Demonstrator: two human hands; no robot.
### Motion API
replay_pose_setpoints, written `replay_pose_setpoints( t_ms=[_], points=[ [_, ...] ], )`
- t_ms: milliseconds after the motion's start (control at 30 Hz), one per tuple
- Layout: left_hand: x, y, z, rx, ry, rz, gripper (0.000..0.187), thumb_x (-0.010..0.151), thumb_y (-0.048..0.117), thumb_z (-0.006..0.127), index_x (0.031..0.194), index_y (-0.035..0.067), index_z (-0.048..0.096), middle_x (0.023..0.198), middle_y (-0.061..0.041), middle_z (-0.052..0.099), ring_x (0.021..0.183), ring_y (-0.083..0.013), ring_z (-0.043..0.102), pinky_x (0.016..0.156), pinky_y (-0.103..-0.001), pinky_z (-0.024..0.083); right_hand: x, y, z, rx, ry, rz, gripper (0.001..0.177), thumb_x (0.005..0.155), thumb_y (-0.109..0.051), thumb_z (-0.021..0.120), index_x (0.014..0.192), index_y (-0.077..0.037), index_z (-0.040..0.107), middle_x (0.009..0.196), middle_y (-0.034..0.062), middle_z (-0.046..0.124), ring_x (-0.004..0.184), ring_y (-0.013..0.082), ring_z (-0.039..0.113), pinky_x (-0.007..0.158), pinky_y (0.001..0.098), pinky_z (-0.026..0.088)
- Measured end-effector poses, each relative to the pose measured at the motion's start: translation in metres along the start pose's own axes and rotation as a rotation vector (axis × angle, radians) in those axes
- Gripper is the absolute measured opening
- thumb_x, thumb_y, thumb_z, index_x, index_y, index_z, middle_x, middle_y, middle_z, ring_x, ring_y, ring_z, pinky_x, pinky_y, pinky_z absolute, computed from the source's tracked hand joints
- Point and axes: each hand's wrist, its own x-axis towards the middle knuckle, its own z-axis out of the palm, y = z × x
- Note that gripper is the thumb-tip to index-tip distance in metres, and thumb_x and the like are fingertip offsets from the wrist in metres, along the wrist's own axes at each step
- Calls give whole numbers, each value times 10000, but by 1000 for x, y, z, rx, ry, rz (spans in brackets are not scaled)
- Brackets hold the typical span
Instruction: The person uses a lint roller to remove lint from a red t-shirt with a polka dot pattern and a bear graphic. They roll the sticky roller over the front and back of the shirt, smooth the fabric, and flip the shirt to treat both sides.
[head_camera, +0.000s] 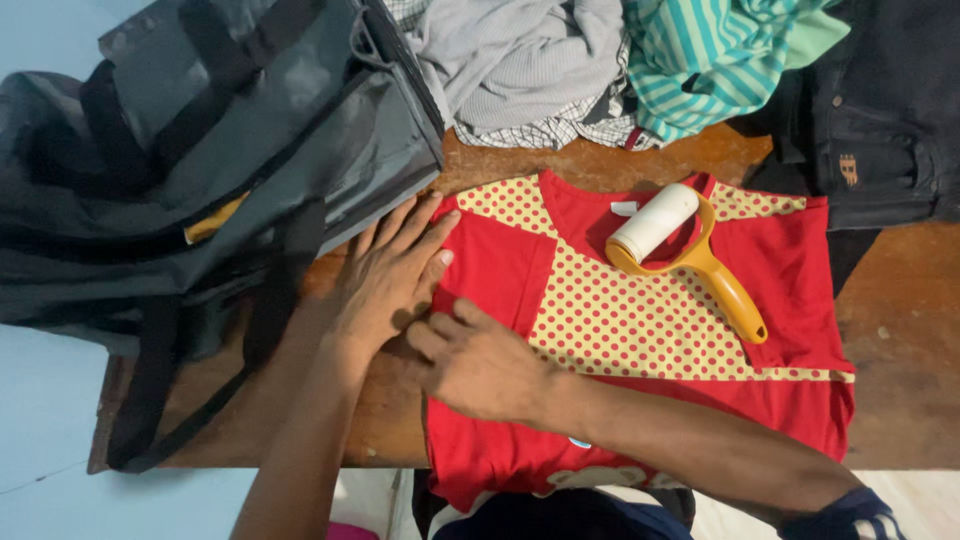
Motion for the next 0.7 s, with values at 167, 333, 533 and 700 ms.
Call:
replay_pose_setpoints(
  t_ms=[167, 333, 533, 700],
  points=[
    [4, 6, -3, 0, 0, -52, 473, 1017, 229, 538, 1475, 114, 562, 1563, -147, 473, 1479, -347, 374, 1190, -533, 250, -3, 6, 2, 47, -21, -97, 183, 839, -237, 636, 958, -101, 662, 998, 58, 561, 1056, 258, 591, 890, 431, 450],
    [-1, 13, -8, -50, 122, -133, 424, 971, 105, 550, 1389, 84, 614, 1556, -144, 511, 1433, -357, 462, 1205, -485, 355, -29, 16, -8, 257, -101, -61, 395, 822, -200, 672, 1188, -51, 651, 1164, 129, 589, 1134, 308, 565, 1021, 461, 435],
    [-22, 41, -12, -133, -29, -150, 412, 989, 222, 573, 1368, 60, 580, 1468, -112, 528, 1411, -308, 466, 1214, -497, 325, -55, 36, -24, 41, -7, 264, 587, 867, -308, 696, 1366, -43, 536, 1445, 198, 498, 1350, 375, 455, 1155, 490, 345],
    [-34, 46, -14, 117, -129, -137, 705, 938, 426, 585, 1517, 75, 388, 1602, -88, 348, 1488, -278, 280, 1170, -662, 91, -67, 58, -43, -15, -81, 336, 815, 837, -455, 706, 1457, -4, 427, 1541, 248, 365, 1433, 416, 301, 1150, 609, 236]
  ],
)
